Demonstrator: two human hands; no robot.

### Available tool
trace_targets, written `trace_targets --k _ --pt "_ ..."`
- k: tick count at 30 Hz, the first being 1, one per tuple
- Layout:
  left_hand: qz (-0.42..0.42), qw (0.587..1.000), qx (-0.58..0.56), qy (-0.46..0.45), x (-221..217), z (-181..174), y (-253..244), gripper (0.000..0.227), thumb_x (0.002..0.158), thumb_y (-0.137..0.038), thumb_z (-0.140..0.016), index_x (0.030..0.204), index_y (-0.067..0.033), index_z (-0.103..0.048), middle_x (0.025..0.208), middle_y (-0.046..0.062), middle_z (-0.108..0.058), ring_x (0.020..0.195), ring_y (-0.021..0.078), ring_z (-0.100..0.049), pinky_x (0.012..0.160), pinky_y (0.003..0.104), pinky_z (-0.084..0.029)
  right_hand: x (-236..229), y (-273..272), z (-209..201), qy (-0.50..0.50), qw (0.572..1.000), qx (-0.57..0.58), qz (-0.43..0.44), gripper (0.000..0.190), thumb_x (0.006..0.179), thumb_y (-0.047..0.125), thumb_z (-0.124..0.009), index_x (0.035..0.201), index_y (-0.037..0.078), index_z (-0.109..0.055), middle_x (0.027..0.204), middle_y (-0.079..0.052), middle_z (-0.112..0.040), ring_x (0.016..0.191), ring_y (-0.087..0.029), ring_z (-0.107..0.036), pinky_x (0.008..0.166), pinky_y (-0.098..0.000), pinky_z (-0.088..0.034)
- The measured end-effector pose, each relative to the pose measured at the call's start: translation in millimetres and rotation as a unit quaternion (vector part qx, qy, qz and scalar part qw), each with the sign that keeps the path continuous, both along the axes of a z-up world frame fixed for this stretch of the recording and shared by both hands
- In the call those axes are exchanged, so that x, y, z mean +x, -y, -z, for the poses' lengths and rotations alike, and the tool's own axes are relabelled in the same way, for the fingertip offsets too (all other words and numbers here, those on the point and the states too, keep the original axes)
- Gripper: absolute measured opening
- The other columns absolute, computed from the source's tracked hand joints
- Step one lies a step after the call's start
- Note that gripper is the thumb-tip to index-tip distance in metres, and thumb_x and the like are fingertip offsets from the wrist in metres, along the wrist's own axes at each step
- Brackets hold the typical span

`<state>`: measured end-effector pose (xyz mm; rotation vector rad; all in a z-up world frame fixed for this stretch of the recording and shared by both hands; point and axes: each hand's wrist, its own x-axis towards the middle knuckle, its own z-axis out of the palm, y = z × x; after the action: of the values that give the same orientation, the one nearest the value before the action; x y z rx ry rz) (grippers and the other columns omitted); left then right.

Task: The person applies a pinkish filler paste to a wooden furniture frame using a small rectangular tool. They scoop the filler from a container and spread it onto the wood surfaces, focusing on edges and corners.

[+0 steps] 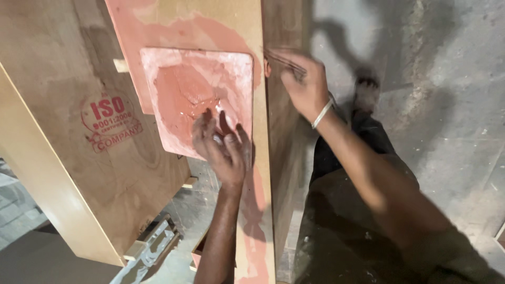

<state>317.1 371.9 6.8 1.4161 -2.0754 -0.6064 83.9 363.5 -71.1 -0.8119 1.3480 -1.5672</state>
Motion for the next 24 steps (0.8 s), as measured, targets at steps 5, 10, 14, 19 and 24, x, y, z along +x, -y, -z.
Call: trace_targets --k 5,10,14,19,24 --pt "-0.114 0.992 -0.054 0.010 55 20 -18 0.050 0.119 -0.029 -0.040 0.157 0.0026 -0.031 0.165 0.025 -0.022 0.157 0.0409 -0.030 0.133 0.053 -0.034 45 -85 -36 -0.092 0.994 0.049 -0.040 0.047 0.083 -0.016 -0.053 0.127 -0.007 -0.068 0.129 -0.016 -0.072 0.123 -0.025 -0.067 0.108 -0.0331 -0.050" --pt "-0.236 0.959 -0.004 -0.157 89 49 -32 0.057 0.118 -0.025 -0.036 0.161 0.0066 -0.014 0.168 0.030 -0.018 0.155 0.0370 -0.027 0.127 0.049 -0.031 0 -74 -60 -0.061 0.992 0.031 -0.103 0.029 0.101 -0.011 -0.054 0.127 -0.004 -0.066 0.125 -0.010 -0.074 0.118 -0.021 -0.070 0.106 -0.0325 -0.052" --pt "-0.293 0.913 0.050 -0.279 82 67 -31 0.059 0.113 -0.029 -0.041 0.156 0.0091 -0.029 0.152 0.030 -0.046 0.136 0.0351 -0.049 0.116 0.044 -0.041 8 -30 -113 -0.467 0.848 -0.031 -0.251 0.043 0.084 -0.003 -0.061 0.124 0.006 -0.077 0.117 -0.012 -0.074 0.107 -0.033 -0.066 0.095 -0.0444 -0.051" --pt "-0.309 0.947 -0.082 -0.020 74 55 -29 0.057 0.113 -0.032 -0.050 0.151 0.0100 -0.042 0.148 0.033 -0.053 0.138 0.0456 -0.054 0.120 0.046 -0.040 77 10 -151 -0.704 0.624 -0.185 -0.283 0.005 0.091 0.016 -0.068 0.087 0.014 -0.071 0.093 0.000 -0.067 0.097 -0.020 -0.064 0.088 -0.0371 -0.048" --pt "-0.334 0.942 -0.036 0.009 71 48 -26 0.064 0.105 -0.029 -0.054 0.152 0.0113 -0.037 0.147 0.031 -0.053 0.128 0.0411 -0.058 0.113 0.052 -0.036 88 31 -154 -0.751 0.506 -0.272 -0.325 0.005 0.079 0.020 -0.070 0.075 0.019 -0.067 0.078 0.002 -0.059 0.085 -0.019 -0.061 0.080 -0.0357 -0.046"
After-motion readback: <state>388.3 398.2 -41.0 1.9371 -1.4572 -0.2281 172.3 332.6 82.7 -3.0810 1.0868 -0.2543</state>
